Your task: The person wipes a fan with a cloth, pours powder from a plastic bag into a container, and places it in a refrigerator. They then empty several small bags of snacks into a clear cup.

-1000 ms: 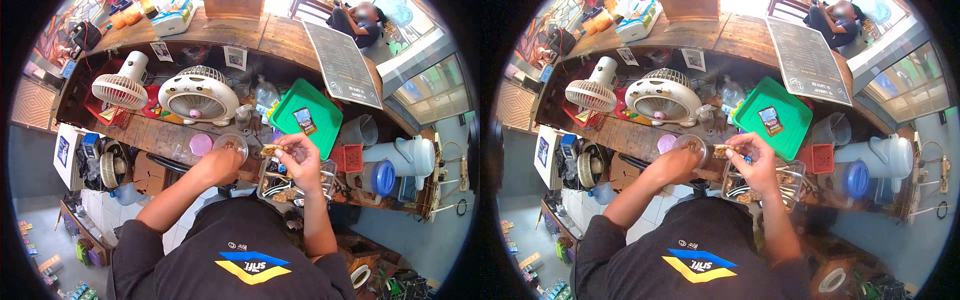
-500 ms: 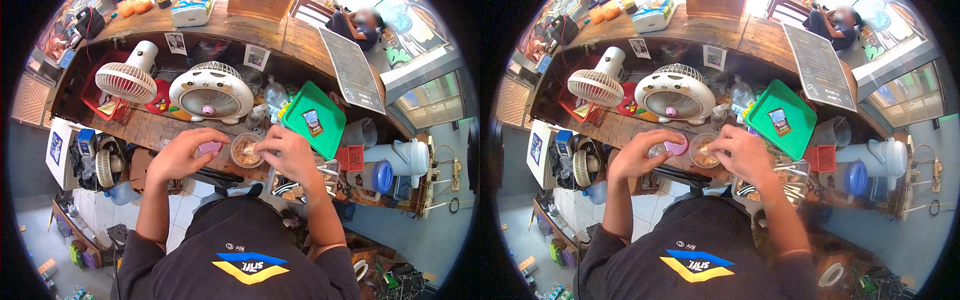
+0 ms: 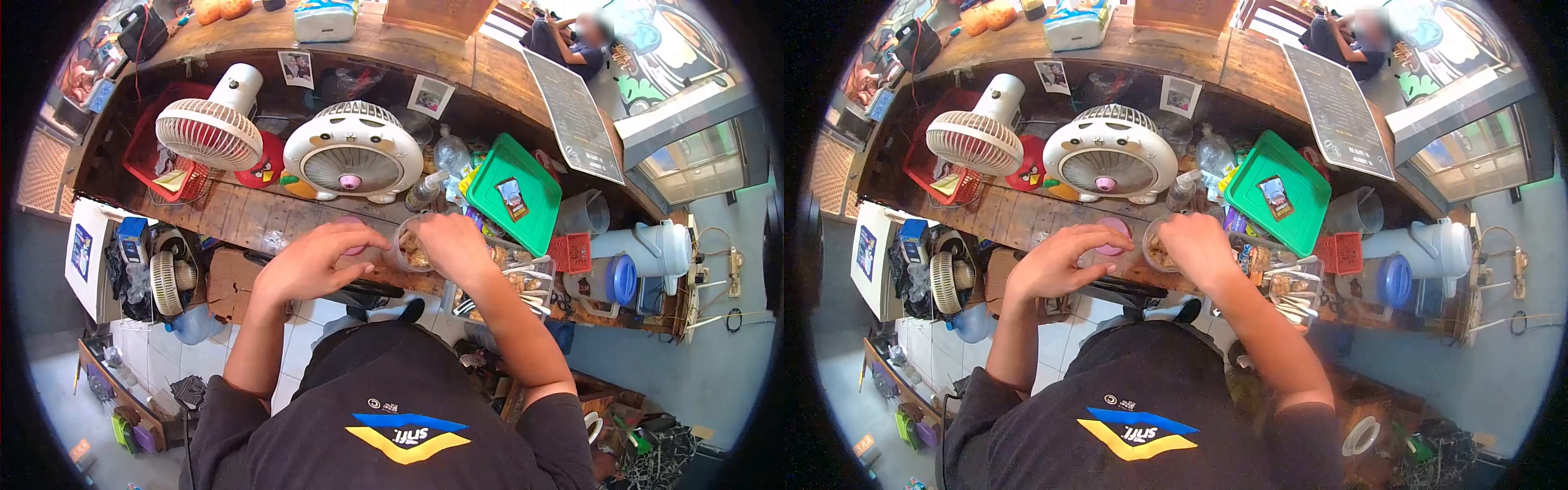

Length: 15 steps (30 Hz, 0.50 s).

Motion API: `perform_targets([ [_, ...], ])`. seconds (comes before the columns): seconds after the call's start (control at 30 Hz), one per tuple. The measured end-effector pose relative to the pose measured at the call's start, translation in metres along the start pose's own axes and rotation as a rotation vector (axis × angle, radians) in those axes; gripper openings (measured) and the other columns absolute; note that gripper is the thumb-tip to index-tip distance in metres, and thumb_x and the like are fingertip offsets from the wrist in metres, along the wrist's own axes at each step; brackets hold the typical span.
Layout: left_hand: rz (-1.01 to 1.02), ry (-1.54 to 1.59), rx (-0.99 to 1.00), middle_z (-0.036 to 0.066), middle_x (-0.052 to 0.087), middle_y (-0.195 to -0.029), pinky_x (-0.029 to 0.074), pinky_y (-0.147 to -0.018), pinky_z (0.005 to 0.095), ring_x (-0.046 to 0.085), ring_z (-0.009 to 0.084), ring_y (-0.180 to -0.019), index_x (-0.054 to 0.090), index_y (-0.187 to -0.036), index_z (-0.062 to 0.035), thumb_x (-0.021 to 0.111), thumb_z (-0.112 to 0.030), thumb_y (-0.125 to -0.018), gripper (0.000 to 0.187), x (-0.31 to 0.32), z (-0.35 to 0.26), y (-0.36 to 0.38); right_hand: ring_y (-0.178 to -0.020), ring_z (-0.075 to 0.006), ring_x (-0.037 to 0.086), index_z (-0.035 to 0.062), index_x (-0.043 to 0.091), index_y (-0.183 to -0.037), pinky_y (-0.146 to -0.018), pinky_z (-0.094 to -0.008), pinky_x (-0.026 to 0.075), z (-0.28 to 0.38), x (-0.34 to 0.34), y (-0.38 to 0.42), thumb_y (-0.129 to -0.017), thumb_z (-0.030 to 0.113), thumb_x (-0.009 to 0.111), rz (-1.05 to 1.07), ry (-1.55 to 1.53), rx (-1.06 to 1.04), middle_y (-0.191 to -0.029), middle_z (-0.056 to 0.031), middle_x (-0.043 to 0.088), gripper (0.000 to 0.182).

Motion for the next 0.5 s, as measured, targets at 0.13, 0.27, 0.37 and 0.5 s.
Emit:
perform_targets([
  [0.13, 0.002, 0.034, 0.003, 0.012, 0.065, -0.103, 0.052, -0.088, 0.0418, 0.061, 0.0323, -0.093, 0.066, -0.122, -0.0076, 0.071, -0.007, -0.086, 0.036, -0.004, 0.0, 0.003, -0.091, -0.0369, 0.071, 0.0089, 0.071, -0.107, -0.079, -0.0489, 0.057, 0.001, -0.007, 0.01, -0.085, 0.01, 0.063, -0.11, -0.172, 0.026, -0.104, -0.0141, 0.072, 0.023],
  [0.27, 0.074, -0.002, -0.049, 0.015, 0.07, -0.118, 0.051, -0.098, 0.0449, 0.065, 0.0358, -0.113, 0.067, -0.121, -0.0053, 0.072, -0.014, -0.088, 0.034, -0.007, 0.002, 0.001, -0.093, -0.0373, 0.071, 0.0075, 0.072, -0.107, -0.082, -0.0487, 0.057, -0.002, 0.009, 0.006, -0.087, 0.008, 0.061, -0.097, -0.186, -0.031, -0.105, -0.0159, 0.072, 0.023],
  [0.37, 0.054, -0.017, 0.004, 0.015, 0.068, -0.111, 0.051, -0.094, 0.0448, 0.064, 0.036, -0.107, 0.066, -0.121, -0.0064, 0.071, -0.011, -0.088, 0.034, -0.004, 0.002, 0.001, -0.095, -0.0383, 0.071, 0.0063, 0.073, -0.106, -0.083, -0.0484, 0.058, 0.004, 0.008, -0.001, -0.085, 0.006, 0.062, 0.032, -0.118, -0.042, -0.101, -0.0192, 0.072, 0.024],
  [0.5, 0.094, -0.034, -0.005, 0.014, 0.068, -0.122, 0.05, -0.099, 0.045, 0.063, 0.0354, -0.116, 0.066, -0.124, -0.0083, 0.072, -0.015, -0.089, 0.036, -0.006, 0.003, 0.001, -0.092, -0.0376, 0.074, 0.0005, 0.077, -0.089, -0.08, -0.0465, 0.06, 0.009, 0.016, -0.009, -0.084, 0.01, 0.062, 0.105, -0.133, -0.013, -0.092, -0.0237, 0.073, 0.018],
])
Point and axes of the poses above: each hand's wrist, its own y-axis away from the middle knuckle, its own x-axis out of the palm, z = x × y, the point moved 1 cm from there along -y, towards the middle knuckle
